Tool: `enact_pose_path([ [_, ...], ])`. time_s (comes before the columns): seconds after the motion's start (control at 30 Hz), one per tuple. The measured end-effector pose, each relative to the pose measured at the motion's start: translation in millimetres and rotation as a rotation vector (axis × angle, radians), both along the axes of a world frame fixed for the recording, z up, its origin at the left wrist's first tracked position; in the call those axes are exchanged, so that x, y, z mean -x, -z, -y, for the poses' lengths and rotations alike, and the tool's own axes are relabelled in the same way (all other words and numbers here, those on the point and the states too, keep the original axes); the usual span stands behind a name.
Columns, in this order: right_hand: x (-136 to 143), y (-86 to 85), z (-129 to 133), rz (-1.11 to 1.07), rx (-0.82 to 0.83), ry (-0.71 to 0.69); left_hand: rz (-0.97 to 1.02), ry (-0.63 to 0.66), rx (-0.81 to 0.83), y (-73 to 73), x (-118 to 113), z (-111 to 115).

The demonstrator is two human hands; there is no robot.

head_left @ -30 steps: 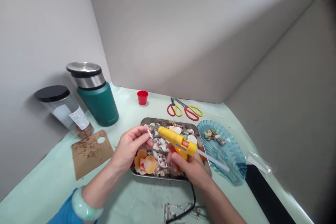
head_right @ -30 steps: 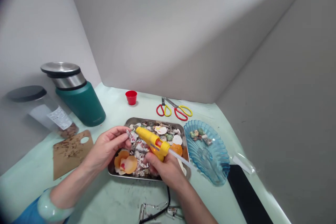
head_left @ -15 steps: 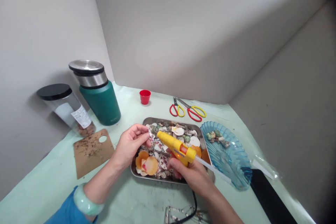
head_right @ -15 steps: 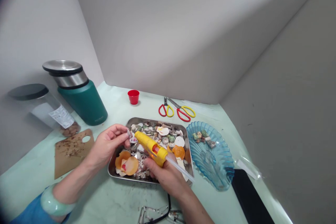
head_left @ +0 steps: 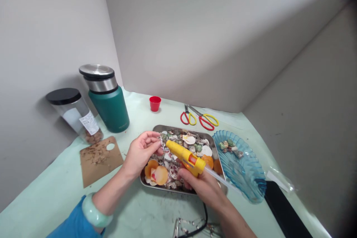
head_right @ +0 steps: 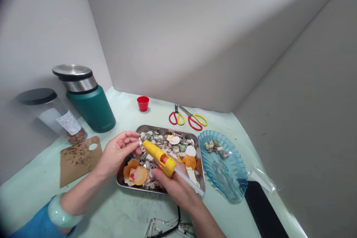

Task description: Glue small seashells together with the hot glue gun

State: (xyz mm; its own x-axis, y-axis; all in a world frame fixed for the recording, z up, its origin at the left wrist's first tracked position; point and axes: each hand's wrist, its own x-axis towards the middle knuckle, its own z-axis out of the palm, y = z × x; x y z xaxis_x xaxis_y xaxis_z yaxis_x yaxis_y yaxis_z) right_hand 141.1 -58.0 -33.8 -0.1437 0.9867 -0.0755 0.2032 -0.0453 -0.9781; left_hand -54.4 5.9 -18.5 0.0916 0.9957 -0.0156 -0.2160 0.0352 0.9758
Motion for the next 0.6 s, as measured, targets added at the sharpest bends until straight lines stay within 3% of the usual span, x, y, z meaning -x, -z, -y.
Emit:
enact_pose_path([
  [0.6, -0.7, -0.3, 1.2, 0.028, -0.037, -0.003, -0.007, -0.059, -0.013, -1.2, -2.8, 0.9],
])
